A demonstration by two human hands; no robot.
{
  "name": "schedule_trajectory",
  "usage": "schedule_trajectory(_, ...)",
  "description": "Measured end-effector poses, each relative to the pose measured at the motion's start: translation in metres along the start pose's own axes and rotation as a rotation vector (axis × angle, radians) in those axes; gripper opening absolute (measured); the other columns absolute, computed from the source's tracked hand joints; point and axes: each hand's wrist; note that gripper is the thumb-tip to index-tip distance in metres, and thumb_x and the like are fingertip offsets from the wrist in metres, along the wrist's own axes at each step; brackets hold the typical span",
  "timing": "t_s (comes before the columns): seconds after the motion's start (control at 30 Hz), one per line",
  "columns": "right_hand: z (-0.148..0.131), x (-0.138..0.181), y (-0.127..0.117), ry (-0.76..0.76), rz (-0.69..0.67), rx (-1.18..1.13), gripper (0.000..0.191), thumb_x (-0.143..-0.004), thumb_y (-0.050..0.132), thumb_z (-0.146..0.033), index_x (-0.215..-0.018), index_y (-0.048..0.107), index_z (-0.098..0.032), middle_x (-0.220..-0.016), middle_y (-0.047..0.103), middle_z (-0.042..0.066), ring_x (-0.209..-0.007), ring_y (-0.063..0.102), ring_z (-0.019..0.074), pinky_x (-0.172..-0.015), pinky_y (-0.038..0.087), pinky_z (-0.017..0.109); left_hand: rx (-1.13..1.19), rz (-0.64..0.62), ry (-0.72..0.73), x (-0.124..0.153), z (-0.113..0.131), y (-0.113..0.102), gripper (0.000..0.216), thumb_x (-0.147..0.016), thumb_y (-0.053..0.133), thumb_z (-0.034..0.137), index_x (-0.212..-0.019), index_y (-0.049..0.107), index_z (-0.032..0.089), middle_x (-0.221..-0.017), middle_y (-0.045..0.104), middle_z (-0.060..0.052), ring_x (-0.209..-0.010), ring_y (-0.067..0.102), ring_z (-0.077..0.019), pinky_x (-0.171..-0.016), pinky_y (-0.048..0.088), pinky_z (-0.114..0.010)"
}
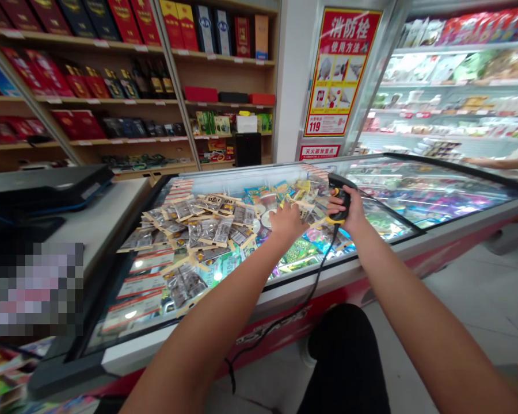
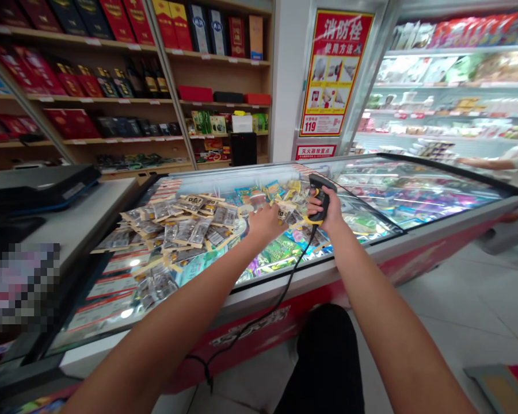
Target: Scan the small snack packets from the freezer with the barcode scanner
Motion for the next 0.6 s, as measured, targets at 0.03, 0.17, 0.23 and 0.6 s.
schedule_trajectory(0.03,0.000,0.001,0.002,0.029,-0.018,0.031,0.031,-0.080,0.076,-0.031,-0.094,0.050,-0.023,-0.055,0.047,-0.011,-0.038,0.040,0.0049,-0.043,0.043,0.017,0.145,0.035,-0.055,-0.001,-0.004,0.000,0.042,-0.080,0.072,0.035,-0.117,0.066,0.017,-0.126,0.069,-0.020,-0.122,0.062,-0.0426,-0.107,0.039,-0.061)
schedule_trajectory(0.17,0.005,0.006,0.011,0.191,-0.096,0.216,0.032,-0.082,0.077,-0.039,-0.094,0.055,-0.019,-0.052,0.044,-0.011,-0.034,0.028,0.0031,-0.040,0.038,0.017,0.680,0.167,-0.292,-0.011,-0.026,-0.002,0.021,-0.087,0.058,0.026,-0.105,0.067,0.020,-0.107,0.075,-0.012,-0.110,0.069,-0.0323,-0.100,0.049,-0.047)
schedule_trajectory(0.23,0.009,0.009,0.016,0.284,-0.155,0.325,0.034,-0.083,0.076,-0.043,-0.094,0.057,-0.018,-0.052,0.045,-0.011,-0.034,0.022,0.0020,-0.039,0.035,0.016,0.778,0.191,-0.323,-0.017,-0.035,-0.003,0.025,-0.091,0.045,0.020,-0.105,0.066,0.019,-0.103,0.075,-0.010,-0.100,0.071,-0.0258,-0.089,0.054,-0.038)
schedule_trajectory(0.6,0.016,0.016,0.025,0.352,-0.266,0.493,0.036,-0.089,0.073,-0.050,-0.089,0.054,-0.019,-0.051,0.044,-0.011,-0.035,0.015,0.0014,-0.038,0.029,0.015,0.970,0.275,-0.330,-0.023,-0.045,-0.001,0.024,-0.084,0.052,0.008,-0.103,0.063,0.019,-0.090,0.071,-0.003,-0.085,0.068,-0.0185,-0.083,0.053,-0.031)
Point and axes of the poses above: each hand's wrist, its own x-axis away from the middle knuckle, its own y-axis out of the palm, z = x × y
